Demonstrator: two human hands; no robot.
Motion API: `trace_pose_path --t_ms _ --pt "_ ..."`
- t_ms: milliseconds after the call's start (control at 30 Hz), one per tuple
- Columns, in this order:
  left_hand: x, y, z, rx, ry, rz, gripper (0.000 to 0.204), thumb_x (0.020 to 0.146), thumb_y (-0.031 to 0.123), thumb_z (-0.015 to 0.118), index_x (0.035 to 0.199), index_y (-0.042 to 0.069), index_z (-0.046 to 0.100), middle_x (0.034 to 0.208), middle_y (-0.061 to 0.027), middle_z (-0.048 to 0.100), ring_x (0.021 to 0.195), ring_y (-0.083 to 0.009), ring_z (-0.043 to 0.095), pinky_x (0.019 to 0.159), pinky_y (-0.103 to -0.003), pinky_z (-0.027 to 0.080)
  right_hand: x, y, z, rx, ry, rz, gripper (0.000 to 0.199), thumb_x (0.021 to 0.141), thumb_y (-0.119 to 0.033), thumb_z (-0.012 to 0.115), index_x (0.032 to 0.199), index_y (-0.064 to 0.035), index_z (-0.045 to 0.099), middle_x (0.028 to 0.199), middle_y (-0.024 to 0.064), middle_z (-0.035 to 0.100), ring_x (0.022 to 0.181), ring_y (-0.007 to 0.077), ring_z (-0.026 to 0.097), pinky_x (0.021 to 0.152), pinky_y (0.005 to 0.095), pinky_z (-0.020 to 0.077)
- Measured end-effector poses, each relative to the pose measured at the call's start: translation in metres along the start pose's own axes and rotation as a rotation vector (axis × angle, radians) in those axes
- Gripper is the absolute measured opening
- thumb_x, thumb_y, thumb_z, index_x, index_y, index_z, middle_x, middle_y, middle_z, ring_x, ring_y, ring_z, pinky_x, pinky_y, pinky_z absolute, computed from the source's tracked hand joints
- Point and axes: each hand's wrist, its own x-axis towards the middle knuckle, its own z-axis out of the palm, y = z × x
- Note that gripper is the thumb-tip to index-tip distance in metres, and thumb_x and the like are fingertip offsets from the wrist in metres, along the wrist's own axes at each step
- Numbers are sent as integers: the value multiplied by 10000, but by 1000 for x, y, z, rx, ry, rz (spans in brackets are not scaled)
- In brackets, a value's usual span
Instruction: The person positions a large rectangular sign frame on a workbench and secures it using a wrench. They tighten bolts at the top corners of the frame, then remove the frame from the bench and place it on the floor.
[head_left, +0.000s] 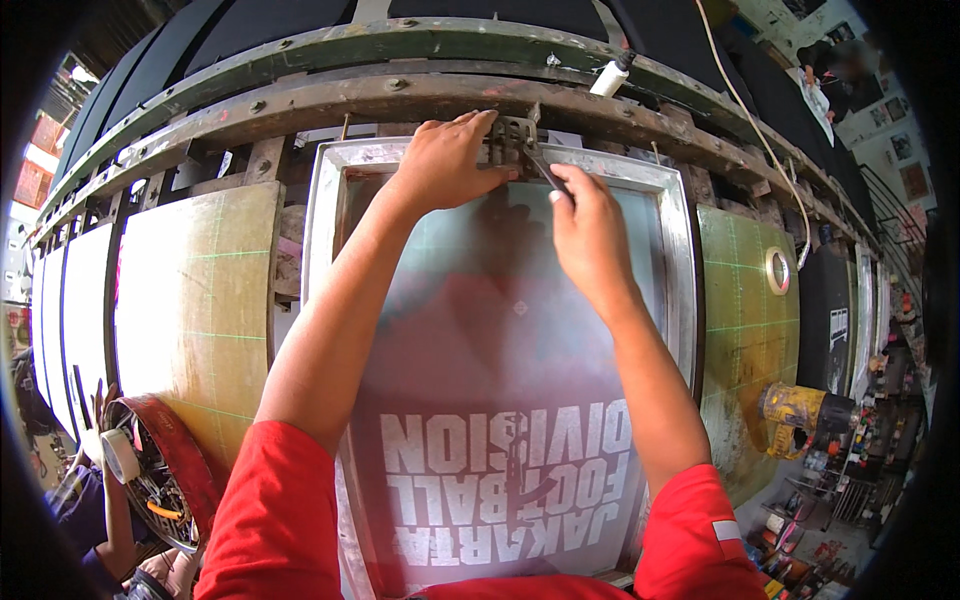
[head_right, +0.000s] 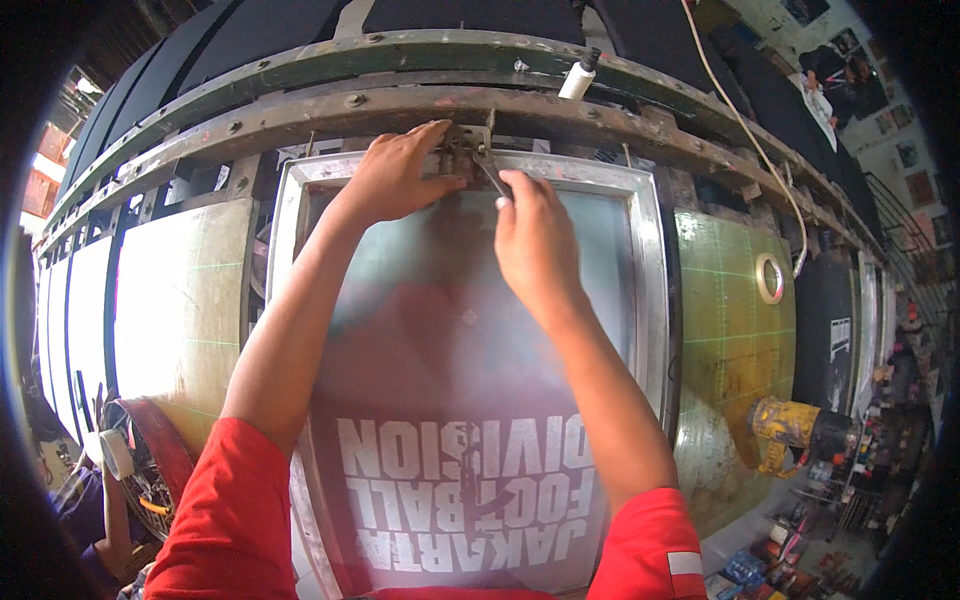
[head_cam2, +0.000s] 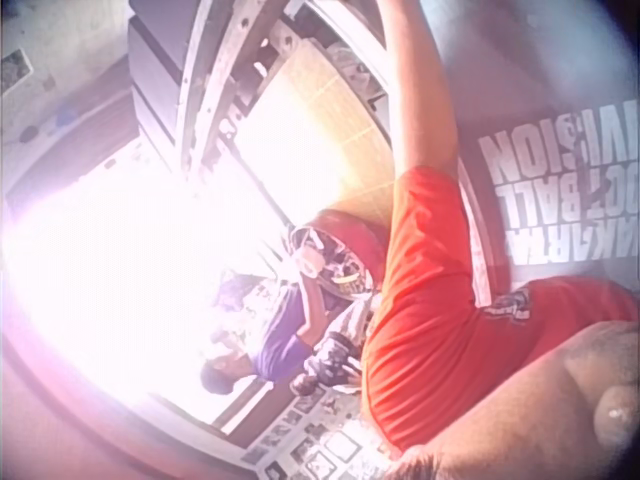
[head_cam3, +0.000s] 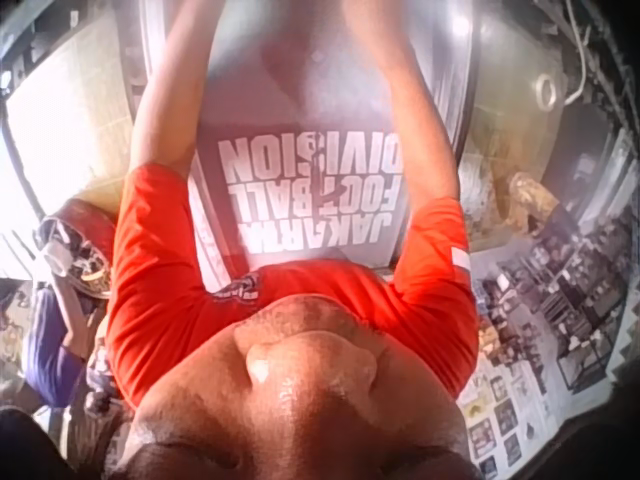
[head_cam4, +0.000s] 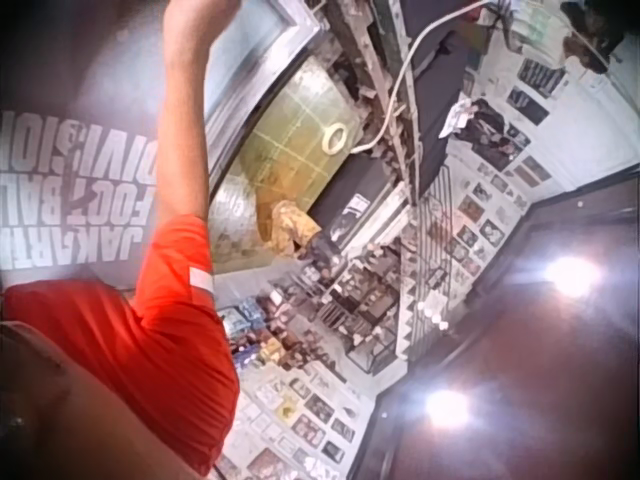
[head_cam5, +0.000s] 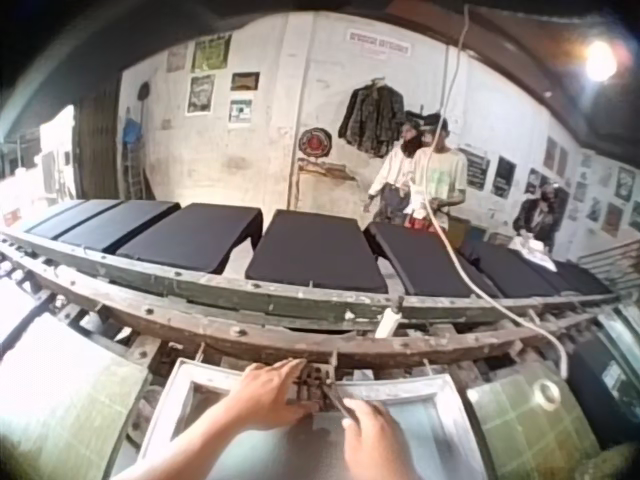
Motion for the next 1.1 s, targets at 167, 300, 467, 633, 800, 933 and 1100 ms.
trace_pose_path --t_ms 167,300,467,633,800,933,1100 --pt "-2 -1 1 6 -12 -5 820 781 484 703 1373 -31 462 1339 -222 555 1230 -345 544 1049 -441 385 18 6 -26 31 27 -207 247 899 -66 577 1136 -64 647 1000 140 645 907 362 618 812 415 491" --pt "1 4 -2 -34 -62 -24 810 800 480 695 1388 -22 454 1360 -225 537 1248 -357 526 1067 -445 373 51 25 -30 -106 -89 -365 235 888 -92 584 1093 -91 699 949 100 649 929 319 606 840 423 461" --pt "0 1 0 0 -20 -3 824 788 517 697 1364 -27 468 1342 -208 559 1239 -330 541 1042 -446 385 65 31 -27 -130 -206 -380 239 883 -114 599 1093 -125 712 948 67 658 963 293 592 896 406 435" --pt "-1 -1 1 4 -28 -9 827 789 522 695 1364 -25 465 1347 -210 554 1246 -334 534 1044 -446 380 72 34 -28 -31 -264 -350 246 873 -86 603 1098 -77 703 976 106 656 965 300 601 890 383 459" --pt "1 3 -3 -26 -66 -23 812 801 488 697 1380 -27 453 1356 -232 537 1244 -369 521 1064 -435 370 61 34 -21 71 -258 -242 256 876 -72 611 1118 -58 691 983 142 651 932 321 622 853 374 485" --pt "1 2 -4 -38 -74 -18 815 798 474 695 1387 -30 444 1358 -236 534 1254 -350 518 1065 -435 369 32 21 -4 38 -137 -227 266 888 -95 612 1143 -46 671 978 169 637 914 371 623 797 427 499" --pt "1 -8 -5 -51 -113 22 795 795 394 678 1416 -24 409 1380 -243 511 1296 -332 484 1082 -430 348 12 -15 17 -26 -32 -108 283 901 -82 584 1165 8 637 999 191 627 926 389 626 804 454 507"
